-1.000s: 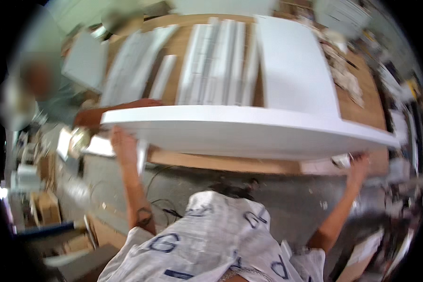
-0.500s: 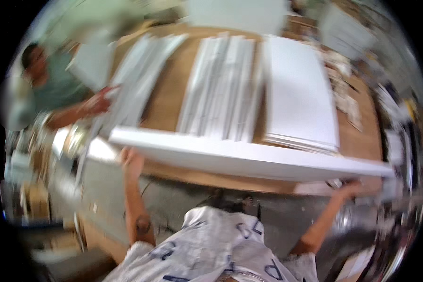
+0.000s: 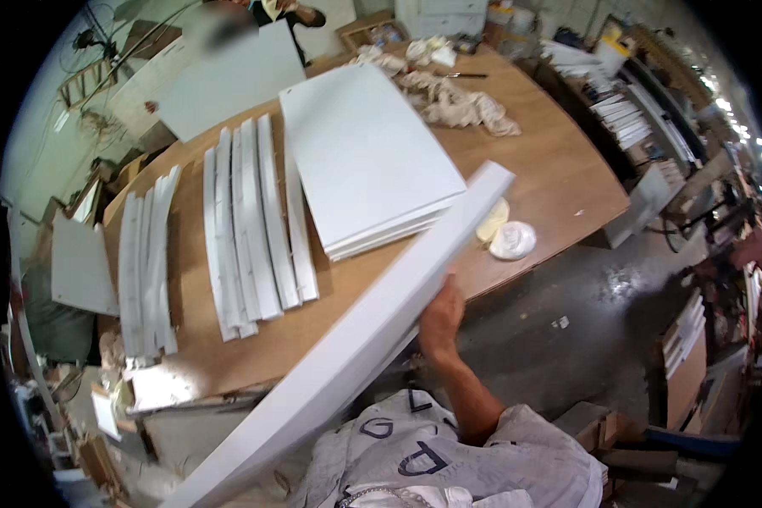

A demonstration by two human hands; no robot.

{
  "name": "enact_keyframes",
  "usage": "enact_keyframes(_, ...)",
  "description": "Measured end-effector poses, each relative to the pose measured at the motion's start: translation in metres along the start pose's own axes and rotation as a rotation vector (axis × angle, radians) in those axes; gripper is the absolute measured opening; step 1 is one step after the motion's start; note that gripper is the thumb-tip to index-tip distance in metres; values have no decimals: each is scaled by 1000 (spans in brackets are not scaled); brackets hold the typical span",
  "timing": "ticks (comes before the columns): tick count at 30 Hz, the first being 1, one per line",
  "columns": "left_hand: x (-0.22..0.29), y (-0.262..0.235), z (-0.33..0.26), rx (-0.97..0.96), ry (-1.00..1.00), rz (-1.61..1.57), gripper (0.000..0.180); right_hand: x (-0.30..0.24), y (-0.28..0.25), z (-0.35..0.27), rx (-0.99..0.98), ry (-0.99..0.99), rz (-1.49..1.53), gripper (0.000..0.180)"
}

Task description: The person handles white boards at a large worktable, applies a white paste from a plastic bag to the edge of a wooden panel, and fits boards together.

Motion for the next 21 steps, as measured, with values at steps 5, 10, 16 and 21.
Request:
enact_keyframes(5, 49, -80, -67, 114, 58, 128, 39, -6, 56, -51, -535, 210, 121, 54)
enact_keyframes(10, 88, -189, -161, 319, 46, 241, 38, -5, 130, -91, -897, 234, 71, 69)
enact_keyframes(16, 135, -302, -306, 592, 11, 367, 38, 28, 258, -172, -1155, 84, 114, 74)
enact_keyframes(21, 175, -355, -470, 838, 164, 815, 28, 71, 355, -250, -1237, -42, 136, 74)
Point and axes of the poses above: each hand's wrist, its own z-axis towards the middle knuckle, its own y-axis out of the palm, x = y × z, the point moved 3 cm from there along z, towards the middle knuckle, and after that the axes turned 10 degrees about z, right-handed, at the moved point
